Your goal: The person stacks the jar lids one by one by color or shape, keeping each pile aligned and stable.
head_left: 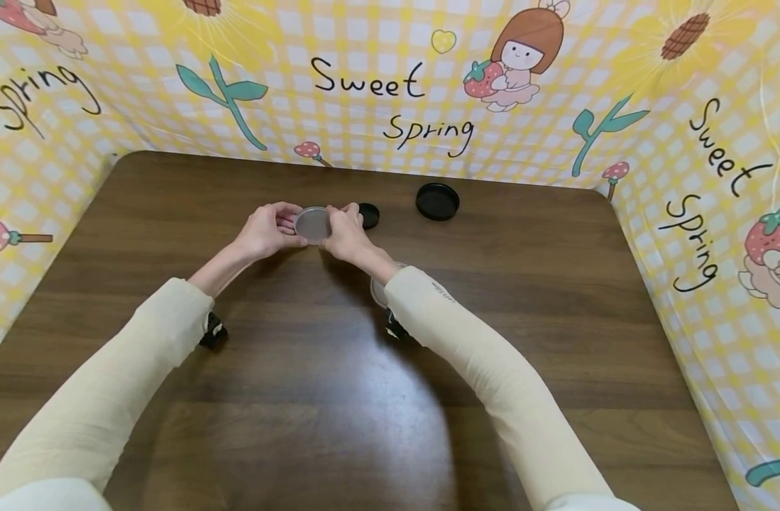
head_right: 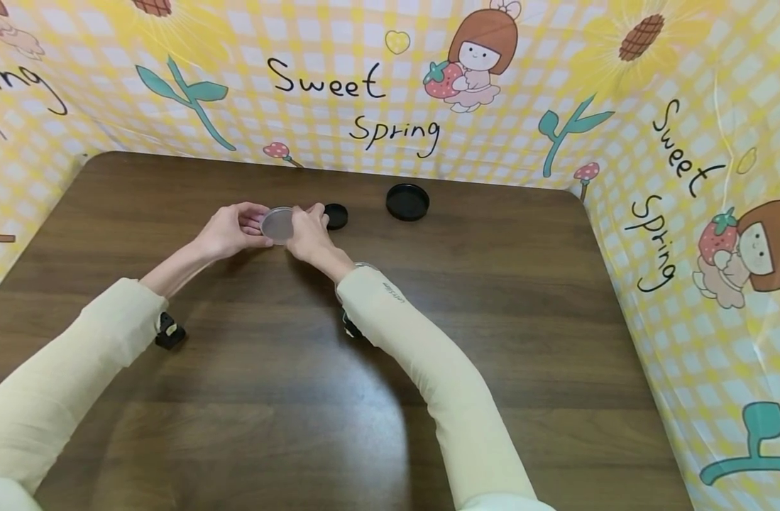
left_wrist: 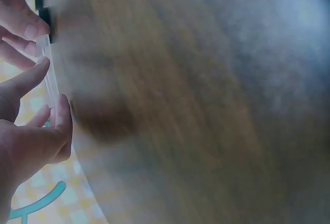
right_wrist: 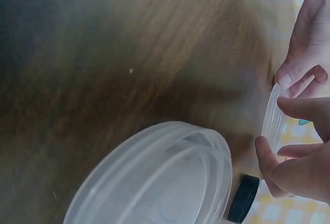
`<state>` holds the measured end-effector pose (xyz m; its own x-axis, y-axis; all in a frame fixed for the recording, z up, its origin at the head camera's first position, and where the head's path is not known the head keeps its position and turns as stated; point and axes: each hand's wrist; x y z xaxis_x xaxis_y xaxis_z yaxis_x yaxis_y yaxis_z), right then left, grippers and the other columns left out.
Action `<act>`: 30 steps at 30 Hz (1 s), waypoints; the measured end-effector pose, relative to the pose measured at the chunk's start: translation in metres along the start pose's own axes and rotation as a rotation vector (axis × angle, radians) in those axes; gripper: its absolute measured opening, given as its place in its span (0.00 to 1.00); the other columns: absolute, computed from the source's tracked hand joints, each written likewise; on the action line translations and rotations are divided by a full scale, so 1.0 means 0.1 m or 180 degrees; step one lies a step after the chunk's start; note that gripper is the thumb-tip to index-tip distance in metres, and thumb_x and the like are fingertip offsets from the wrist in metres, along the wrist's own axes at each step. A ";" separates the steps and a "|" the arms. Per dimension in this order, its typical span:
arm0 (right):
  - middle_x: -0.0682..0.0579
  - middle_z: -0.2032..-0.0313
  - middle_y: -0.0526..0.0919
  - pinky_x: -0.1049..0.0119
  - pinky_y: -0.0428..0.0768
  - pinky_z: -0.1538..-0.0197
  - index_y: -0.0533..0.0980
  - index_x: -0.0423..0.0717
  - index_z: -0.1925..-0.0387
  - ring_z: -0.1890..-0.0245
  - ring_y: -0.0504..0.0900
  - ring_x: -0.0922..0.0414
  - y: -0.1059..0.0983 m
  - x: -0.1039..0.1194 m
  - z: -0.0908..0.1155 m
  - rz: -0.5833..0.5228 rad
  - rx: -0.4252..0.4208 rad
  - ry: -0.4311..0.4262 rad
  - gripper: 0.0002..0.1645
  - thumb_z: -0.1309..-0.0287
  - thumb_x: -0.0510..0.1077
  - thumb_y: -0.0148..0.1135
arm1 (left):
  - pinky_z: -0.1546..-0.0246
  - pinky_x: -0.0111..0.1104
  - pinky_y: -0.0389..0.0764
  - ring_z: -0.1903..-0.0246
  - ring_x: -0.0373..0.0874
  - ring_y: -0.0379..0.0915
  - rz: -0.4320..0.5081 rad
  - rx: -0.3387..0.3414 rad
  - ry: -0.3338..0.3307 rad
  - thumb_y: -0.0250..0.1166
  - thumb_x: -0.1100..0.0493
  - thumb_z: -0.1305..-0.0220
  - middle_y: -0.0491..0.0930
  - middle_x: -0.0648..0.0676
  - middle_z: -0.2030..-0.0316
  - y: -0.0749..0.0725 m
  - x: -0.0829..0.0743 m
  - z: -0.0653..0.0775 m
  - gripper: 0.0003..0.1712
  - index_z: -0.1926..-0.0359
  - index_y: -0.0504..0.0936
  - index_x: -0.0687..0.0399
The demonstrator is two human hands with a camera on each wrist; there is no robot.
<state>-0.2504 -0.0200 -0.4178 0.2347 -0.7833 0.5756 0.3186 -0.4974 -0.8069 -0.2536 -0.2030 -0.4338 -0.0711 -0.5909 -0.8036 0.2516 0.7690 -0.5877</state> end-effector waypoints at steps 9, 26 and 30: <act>0.37 0.41 0.67 0.58 0.63 0.39 0.60 0.34 0.31 0.40 0.58 0.46 -0.09 -0.08 0.06 -0.0141 -0.0088 -0.0191 0.45 0.46 0.43 0.71 | 0.58 0.23 0.77 0.52 0.59 0.74 0.0088 0.0056 0.0038 0.71 0.68 0.45 0.75 0.69 0.51 -0.02 -0.14 0.09 0.33 0.39 0.70 0.71; 0.41 0.60 0.84 0.58 0.64 0.37 0.65 0.32 0.35 0.37 0.59 0.46 -0.25 -0.23 0.36 -0.0034 0.0023 -0.0519 0.42 0.47 0.43 0.72 | 0.56 0.34 0.79 0.53 0.55 0.76 0.0099 -0.0020 -0.0006 0.71 0.63 0.43 0.77 0.67 0.52 0.15 -0.36 0.34 0.30 0.41 0.72 0.67; 0.38 0.56 0.80 0.63 0.69 0.43 0.65 0.31 0.35 0.41 0.64 0.47 -0.27 -0.29 0.47 -0.0152 0.0018 -0.0566 0.41 0.47 0.41 0.71 | 0.54 0.38 0.79 0.53 0.55 0.76 0.0135 -0.0012 0.0020 0.71 0.64 0.44 0.76 0.66 0.51 0.22 -0.42 0.42 0.31 0.40 0.71 0.67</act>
Point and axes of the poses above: each hand's wrist, its own z-axis away from the middle knuckle, its own y-axis out of the palm, x = y × z
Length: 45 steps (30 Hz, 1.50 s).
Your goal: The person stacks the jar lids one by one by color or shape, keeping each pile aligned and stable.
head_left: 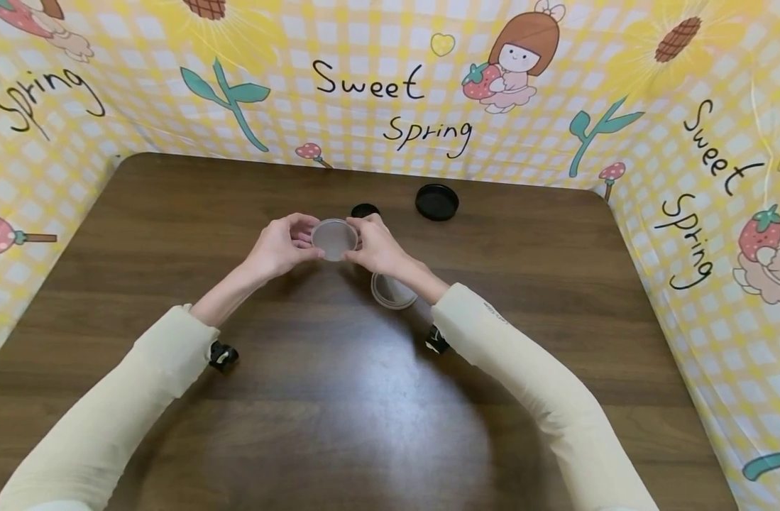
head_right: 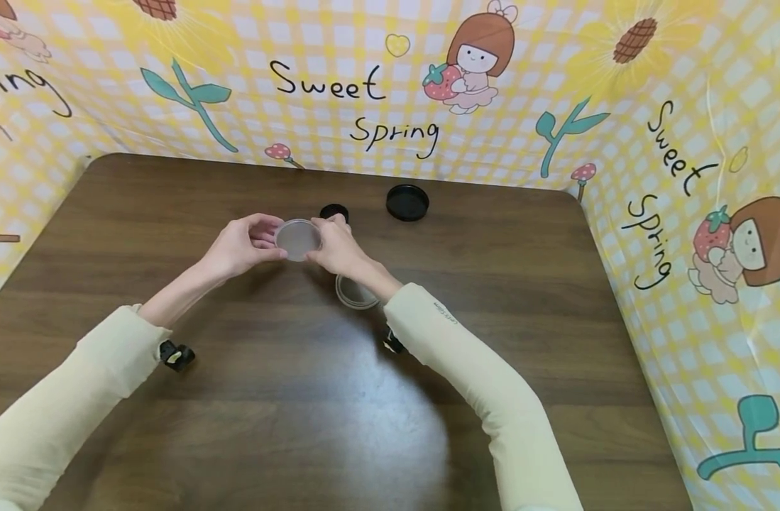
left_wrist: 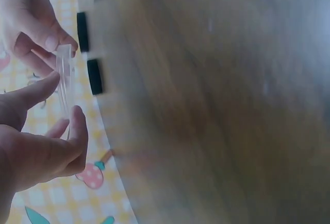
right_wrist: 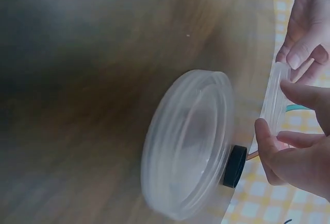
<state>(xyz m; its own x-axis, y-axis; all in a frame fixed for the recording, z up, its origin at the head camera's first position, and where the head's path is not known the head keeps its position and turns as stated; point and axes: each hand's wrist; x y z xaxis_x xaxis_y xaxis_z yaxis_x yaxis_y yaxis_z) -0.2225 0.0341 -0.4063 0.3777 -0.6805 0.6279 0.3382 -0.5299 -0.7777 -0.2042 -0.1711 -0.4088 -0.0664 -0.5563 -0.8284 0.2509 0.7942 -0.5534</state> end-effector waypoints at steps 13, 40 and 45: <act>0.37 0.45 0.68 0.67 0.73 0.49 0.64 0.31 0.34 0.49 0.72 0.51 -0.11 -0.09 0.43 0.0017 -0.0127 -0.0102 0.40 0.46 0.39 0.71 | 0.57 0.40 0.81 0.58 0.55 0.78 -0.0137 -0.0026 0.0427 0.73 0.68 0.47 0.76 0.65 0.54 0.28 -0.16 0.11 0.30 0.43 0.74 0.68; 0.36 0.48 0.67 0.63 0.80 0.56 0.67 0.30 0.36 0.59 0.82 0.51 -0.19 -0.45 1.02 -0.0189 -0.0196 0.0070 0.39 0.49 0.36 0.72 | 0.60 0.31 0.81 0.61 0.51 0.79 -0.0095 0.0264 0.0498 0.74 0.71 0.50 0.73 0.63 0.59 0.87 -0.39 0.16 0.28 0.47 0.76 0.71; 0.36 0.48 0.67 0.62 0.80 0.56 0.67 0.30 0.36 0.59 0.81 0.51 -0.22 -0.47 1.05 -0.0177 -0.0165 0.0074 0.39 0.49 0.36 0.72 | 0.61 0.31 0.81 0.61 0.51 0.79 -0.0151 0.0291 0.0481 0.74 0.71 0.51 0.73 0.63 0.59 0.91 -0.42 0.13 0.28 0.47 0.77 0.71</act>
Point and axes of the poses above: each hand's wrist, its own z-axis away from the middle knuckle, its own y-axis out of the palm, x = y × z
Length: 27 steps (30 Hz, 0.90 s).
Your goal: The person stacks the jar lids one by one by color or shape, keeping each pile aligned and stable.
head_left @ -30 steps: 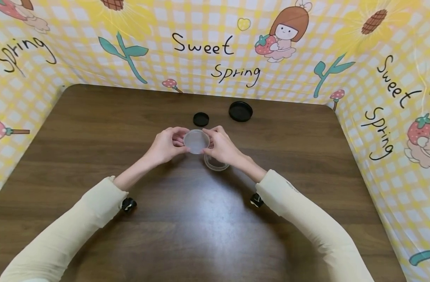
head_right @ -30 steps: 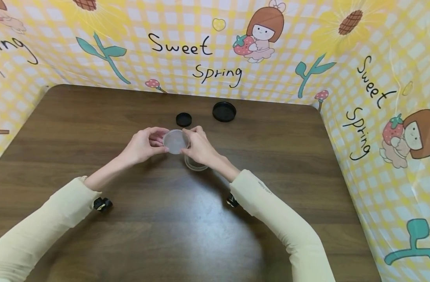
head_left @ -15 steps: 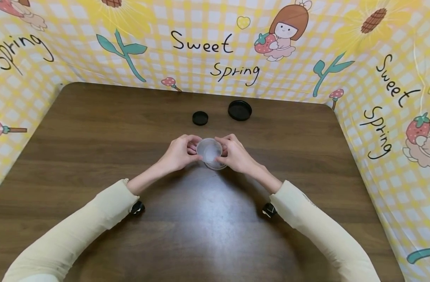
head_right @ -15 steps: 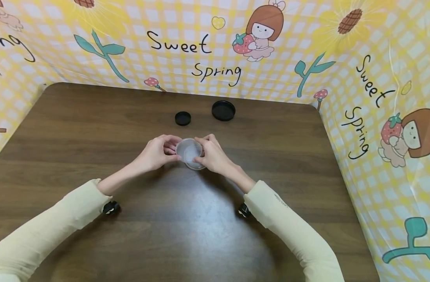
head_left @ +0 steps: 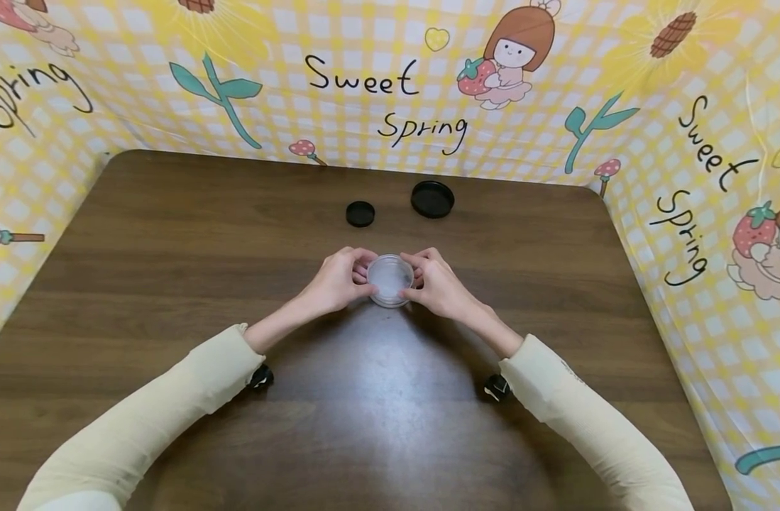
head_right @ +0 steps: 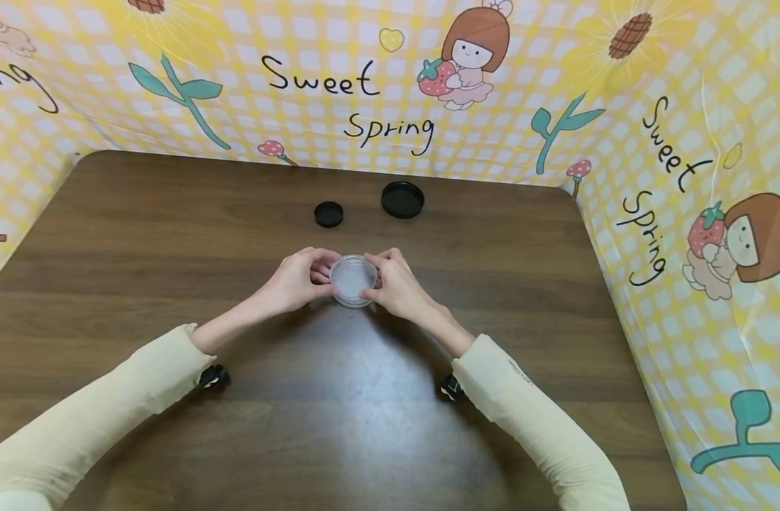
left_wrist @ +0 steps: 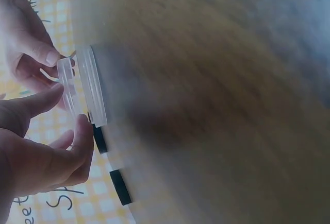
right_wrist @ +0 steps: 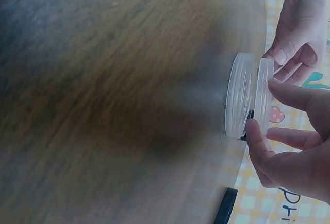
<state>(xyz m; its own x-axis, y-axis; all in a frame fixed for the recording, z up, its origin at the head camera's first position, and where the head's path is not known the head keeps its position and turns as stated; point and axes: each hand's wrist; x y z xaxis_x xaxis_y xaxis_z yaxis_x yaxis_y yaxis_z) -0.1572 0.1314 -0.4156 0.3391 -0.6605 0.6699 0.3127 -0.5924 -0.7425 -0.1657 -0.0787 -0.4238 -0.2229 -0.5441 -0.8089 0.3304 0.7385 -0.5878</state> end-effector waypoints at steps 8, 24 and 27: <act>0.34 0.47 0.66 0.66 0.80 0.57 0.66 0.28 0.37 0.58 0.82 0.50 0.00 -0.03 0.01 -0.0043 0.0076 0.0048 0.38 0.48 0.35 0.70 | 0.61 0.32 0.81 0.62 0.50 0.78 -0.0062 0.0038 0.0016 0.74 0.69 0.50 0.74 0.64 0.59 0.02 -0.02 -0.02 0.27 0.48 0.77 0.71; 0.34 0.46 0.66 0.69 0.80 0.59 0.65 0.29 0.35 0.57 0.80 0.51 0.03 -0.02 0.02 -0.0044 0.0119 0.0113 0.39 0.47 0.34 0.70 | 0.59 0.32 0.81 0.61 0.49 0.78 -0.0064 0.0052 -0.0015 0.74 0.69 0.50 0.73 0.64 0.57 0.04 0.02 -0.02 0.28 0.47 0.76 0.71; 0.35 0.46 0.66 0.68 0.79 0.58 0.64 0.29 0.35 0.54 0.78 0.49 0.03 -0.02 0.01 0.0001 0.0114 0.0107 0.39 0.47 0.35 0.70 | 0.58 0.32 0.80 0.60 0.50 0.77 -0.0087 0.0054 -0.0005 0.74 0.69 0.50 0.74 0.65 0.56 0.04 0.01 -0.02 0.29 0.46 0.75 0.71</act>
Point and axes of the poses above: each hand's wrist, its own z-axis away from the middle knuckle, its own y-axis out of the palm, x = y × z
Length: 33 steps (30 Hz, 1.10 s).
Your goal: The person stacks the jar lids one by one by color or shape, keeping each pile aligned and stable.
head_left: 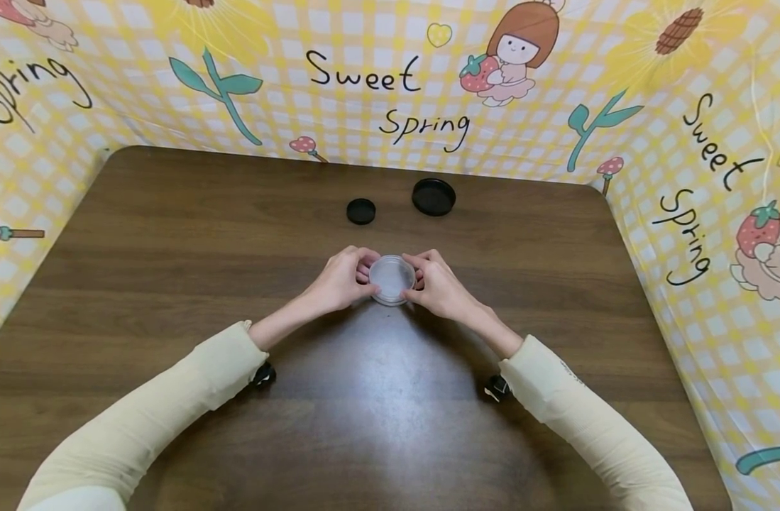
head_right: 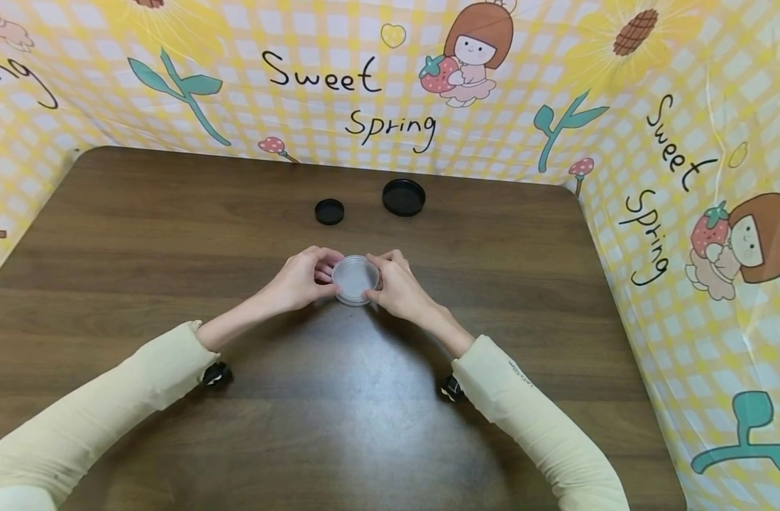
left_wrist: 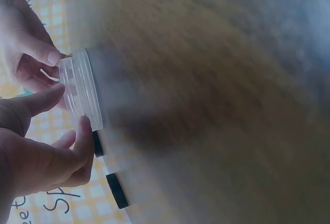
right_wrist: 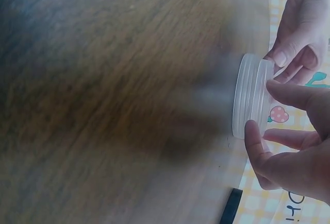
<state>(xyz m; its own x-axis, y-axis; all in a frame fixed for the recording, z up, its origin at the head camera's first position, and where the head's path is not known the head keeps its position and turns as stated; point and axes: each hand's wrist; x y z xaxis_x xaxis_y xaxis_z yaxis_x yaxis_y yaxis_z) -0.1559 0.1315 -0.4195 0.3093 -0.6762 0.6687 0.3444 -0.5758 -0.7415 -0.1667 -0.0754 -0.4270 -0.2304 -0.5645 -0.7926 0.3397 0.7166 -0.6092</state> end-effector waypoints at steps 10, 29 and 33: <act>0.34 0.47 0.68 0.55 0.69 0.43 0.64 0.27 0.35 0.45 0.65 0.46 0.01 -0.01 0.00 0.0138 -0.0066 -0.0028 0.41 0.48 0.35 0.70 | 0.57 0.34 0.80 0.59 0.50 0.76 -0.0025 0.0056 0.0056 0.73 0.69 0.49 0.71 0.65 0.53 0.01 0.00 -0.01 0.31 0.43 0.75 0.70; 0.34 0.46 0.66 0.59 0.74 0.50 0.63 0.29 0.34 0.48 0.69 0.44 -0.01 -0.02 0.01 -0.0006 -0.0034 0.0083 0.41 0.46 0.37 0.69 | 0.56 0.34 0.80 0.59 0.51 0.76 0.0205 -0.0099 0.0106 0.72 0.70 0.48 0.70 0.65 0.53 0.02 0.05 0.02 0.29 0.43 0.75 0.70; 0.34 0.45 0.64 0.61 0.77 0.51 0.63 0.30 0.34 0.49 0.73 0.45 -0.03 -0.05 0.02 -0.0136 -0.0033 0.0138 0.39 0.44 0.37 0.68 | 0.56 0.36 0.80 0.58 0.53 0.76 0.0304 -0.0195 0.0127 0.71 0.70 0.46 0.71 0.65 0.52 -0.01 0.06 0.02 0.28 0.44 0.75 0.70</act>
<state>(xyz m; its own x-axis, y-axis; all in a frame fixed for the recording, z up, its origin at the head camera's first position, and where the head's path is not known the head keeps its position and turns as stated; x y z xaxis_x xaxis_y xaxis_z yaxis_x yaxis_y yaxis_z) -0.1569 0.1369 -0.4208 0.2557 -0.6701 0.6969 0.3473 -0.6090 -0.7131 -0.1662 -0.0805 -0.4311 -0.2362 -0.4766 -0.8468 0.3057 0.7907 -0.5303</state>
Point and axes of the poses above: each hand's wrist, its own z-axis away from the middle knuckle, its own y-axis out of the palm, x = y × z
